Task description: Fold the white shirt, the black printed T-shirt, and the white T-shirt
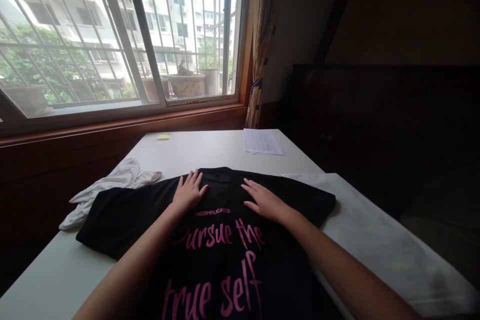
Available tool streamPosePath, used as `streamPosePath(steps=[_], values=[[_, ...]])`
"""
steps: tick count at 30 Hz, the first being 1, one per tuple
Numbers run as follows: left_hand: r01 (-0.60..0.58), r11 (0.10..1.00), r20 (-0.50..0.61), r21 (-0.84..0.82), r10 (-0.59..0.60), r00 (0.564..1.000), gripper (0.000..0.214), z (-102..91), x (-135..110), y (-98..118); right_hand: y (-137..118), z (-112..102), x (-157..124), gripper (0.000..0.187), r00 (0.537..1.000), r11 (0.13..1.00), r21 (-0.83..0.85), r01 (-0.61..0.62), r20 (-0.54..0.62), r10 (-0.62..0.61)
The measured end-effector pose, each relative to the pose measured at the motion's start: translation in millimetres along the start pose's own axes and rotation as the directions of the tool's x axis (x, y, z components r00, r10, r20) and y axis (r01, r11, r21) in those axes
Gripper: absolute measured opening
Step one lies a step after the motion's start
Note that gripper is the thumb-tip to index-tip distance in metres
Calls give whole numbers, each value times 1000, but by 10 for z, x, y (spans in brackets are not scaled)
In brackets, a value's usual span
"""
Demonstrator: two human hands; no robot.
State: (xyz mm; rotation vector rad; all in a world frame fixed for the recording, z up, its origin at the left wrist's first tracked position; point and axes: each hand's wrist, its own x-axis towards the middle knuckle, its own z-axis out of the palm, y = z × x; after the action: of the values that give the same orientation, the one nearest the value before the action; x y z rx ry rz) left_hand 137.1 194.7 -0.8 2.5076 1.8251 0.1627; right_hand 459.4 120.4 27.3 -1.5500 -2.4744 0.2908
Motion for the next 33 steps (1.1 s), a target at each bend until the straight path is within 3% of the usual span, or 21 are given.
streamPosePath(steps=[3,5,7,10,12,15,18,22,27,33], values=[[-2,1000,0,-2,2,1000,72,10,8,-7,472,-323,-473,45,962,988,-32,-154,-232,143],[-1,1000,1,0,1,1000,71,16,13,-9,815,-529,-840,36,862,930,-86,-357,-413,293],[3,1000,2,5,-3,1000,71,19,15,-6,1097,-669,-1213,34,755,821,-104,-561,-472,456],[10,1000,3,14,-10,1000,71,15,14,3,1295,-707,-1671,56,684,701,-5,-713,-222,695],[11,1000,5,21,-11,1000,71,6,10,9,1283,-632,-1836,57,691,701,127,-702,-115,714],[9,999,9,31,-10,1000,71,-11,2,16,1173,-461,-1861,46,729,729,327,-602,-148,668],[8,999,13,38,-9,1000,71,-23,-6,18,1070,-308,-1742,43,726,727,446,-522,-216,653],[9,999,15,43,-9,1000,70,-32,-14,20,935,-192,-1581,37,655,755,433,-492,-387,649],[10,999,23,42,-11,1000,70,-47,-22,26,719,-182,-1428,38,624,723,445,-529,-373,686],[14,999,24,38,-15,1000,69,-63,-27,35,804,-362,-1456,36,503,716,491,-496,-509,698]])
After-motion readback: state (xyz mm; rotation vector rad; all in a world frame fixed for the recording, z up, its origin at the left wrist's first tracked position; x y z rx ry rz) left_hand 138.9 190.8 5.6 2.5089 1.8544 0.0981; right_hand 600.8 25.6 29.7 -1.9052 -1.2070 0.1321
